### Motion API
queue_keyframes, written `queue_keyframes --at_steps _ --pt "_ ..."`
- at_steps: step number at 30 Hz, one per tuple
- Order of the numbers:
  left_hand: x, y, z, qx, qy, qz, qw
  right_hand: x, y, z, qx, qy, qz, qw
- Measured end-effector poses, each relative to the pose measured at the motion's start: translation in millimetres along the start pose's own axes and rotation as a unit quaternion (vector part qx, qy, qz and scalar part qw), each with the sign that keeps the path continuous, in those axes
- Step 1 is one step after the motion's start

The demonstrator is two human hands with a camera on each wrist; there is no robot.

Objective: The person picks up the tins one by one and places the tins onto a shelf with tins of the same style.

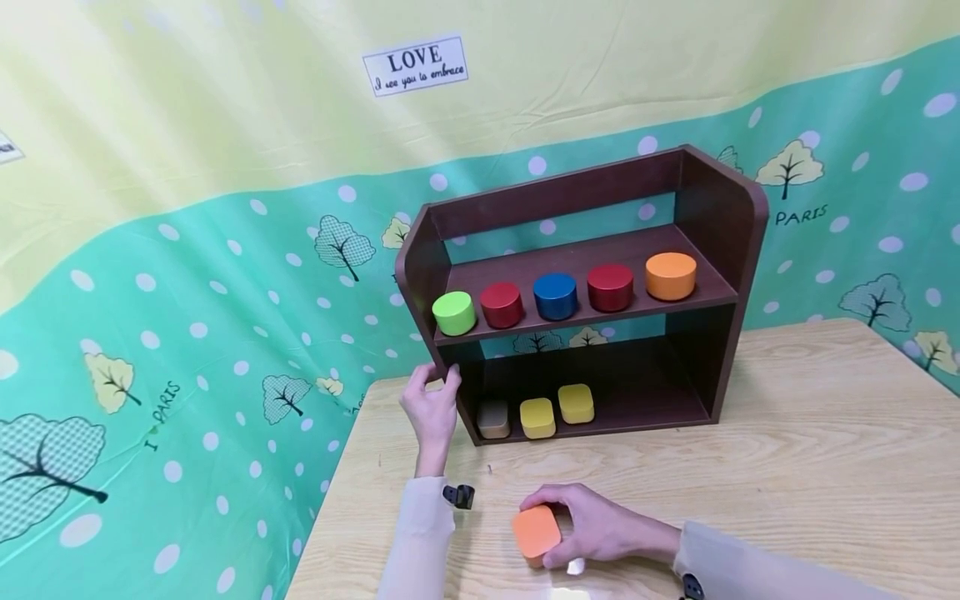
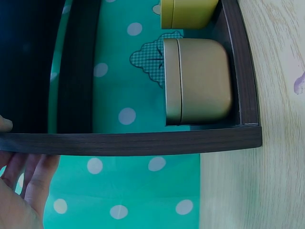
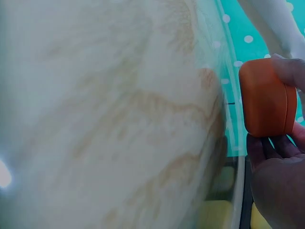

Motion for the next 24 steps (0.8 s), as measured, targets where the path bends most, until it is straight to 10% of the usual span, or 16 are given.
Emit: queue_keyframes --at_steps 14,24 --pt "-1.0 -9.3 2.1 0.005 0.003 -0.005 1.0 -12 -5 21 -0.009 -0.015 -0.015 1.0" --pt "2.0 20.7 -2.0 0.002 0.004 0.0 1.0 -19 -12 40 -0.022 -0.041 -0.032 0.998"
Point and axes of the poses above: each hand's wrist, its own x-axis towards the middle knuckle, its own z-axis out of the back of the hand, y = z × x, the point moved 6 cm from there along x, towards the middle knuckle, and after that the axes turned 8 degrees about -y, right-handed, at the moved point
